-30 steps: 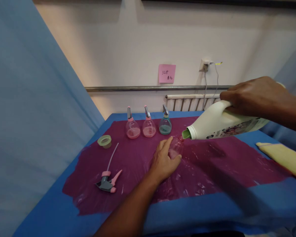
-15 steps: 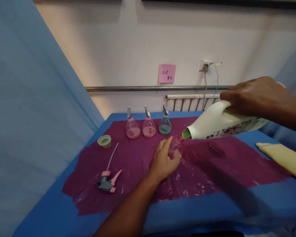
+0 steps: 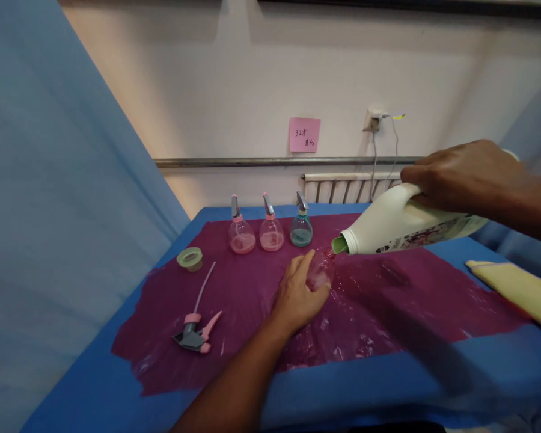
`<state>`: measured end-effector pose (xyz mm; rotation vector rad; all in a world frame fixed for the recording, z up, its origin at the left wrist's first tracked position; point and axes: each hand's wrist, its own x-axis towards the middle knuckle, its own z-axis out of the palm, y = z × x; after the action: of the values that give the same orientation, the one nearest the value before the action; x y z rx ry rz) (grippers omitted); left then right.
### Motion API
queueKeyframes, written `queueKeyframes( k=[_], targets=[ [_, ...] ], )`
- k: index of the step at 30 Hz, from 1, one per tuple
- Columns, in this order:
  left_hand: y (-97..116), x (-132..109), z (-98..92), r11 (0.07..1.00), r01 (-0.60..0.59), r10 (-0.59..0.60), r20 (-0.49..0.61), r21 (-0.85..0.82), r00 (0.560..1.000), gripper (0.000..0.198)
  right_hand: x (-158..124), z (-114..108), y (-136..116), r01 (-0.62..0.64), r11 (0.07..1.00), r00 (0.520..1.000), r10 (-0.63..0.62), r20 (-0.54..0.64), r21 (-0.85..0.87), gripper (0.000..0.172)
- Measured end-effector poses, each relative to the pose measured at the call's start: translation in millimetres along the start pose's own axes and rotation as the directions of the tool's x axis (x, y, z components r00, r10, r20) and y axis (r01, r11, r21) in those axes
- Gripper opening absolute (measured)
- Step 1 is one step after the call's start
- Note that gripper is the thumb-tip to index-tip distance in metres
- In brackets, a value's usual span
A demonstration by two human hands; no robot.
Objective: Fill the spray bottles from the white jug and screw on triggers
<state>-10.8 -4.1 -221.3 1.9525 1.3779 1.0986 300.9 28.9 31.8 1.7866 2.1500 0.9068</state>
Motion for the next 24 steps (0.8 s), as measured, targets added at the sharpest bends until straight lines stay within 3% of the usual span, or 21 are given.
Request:
queueKeyframes(
  k=[12,18,24],
  targets=[
    [3,-1,-1.0,1.0,0.002,-0.002,-0.009,-0.007,1.0,0.081,0,10,3,0.033,0.997,0.993,-0.024,-0.113,0.073,0.006],
    [4,0,-1.3,1.0,0.008,-0.008,0.0,0.0,1.0,0.083,-2,6,1,0.024,0.998,0.999,-0.022,-0.044,0.049,0.003],
    [6,-1,-2.8,1.0,0.022,-0.022,-0.005,0.0,1.0,0.078,-3,27,6,0.042,0.995,0.989,-0.029,-0.146,0.085,0.008]
  ],
)
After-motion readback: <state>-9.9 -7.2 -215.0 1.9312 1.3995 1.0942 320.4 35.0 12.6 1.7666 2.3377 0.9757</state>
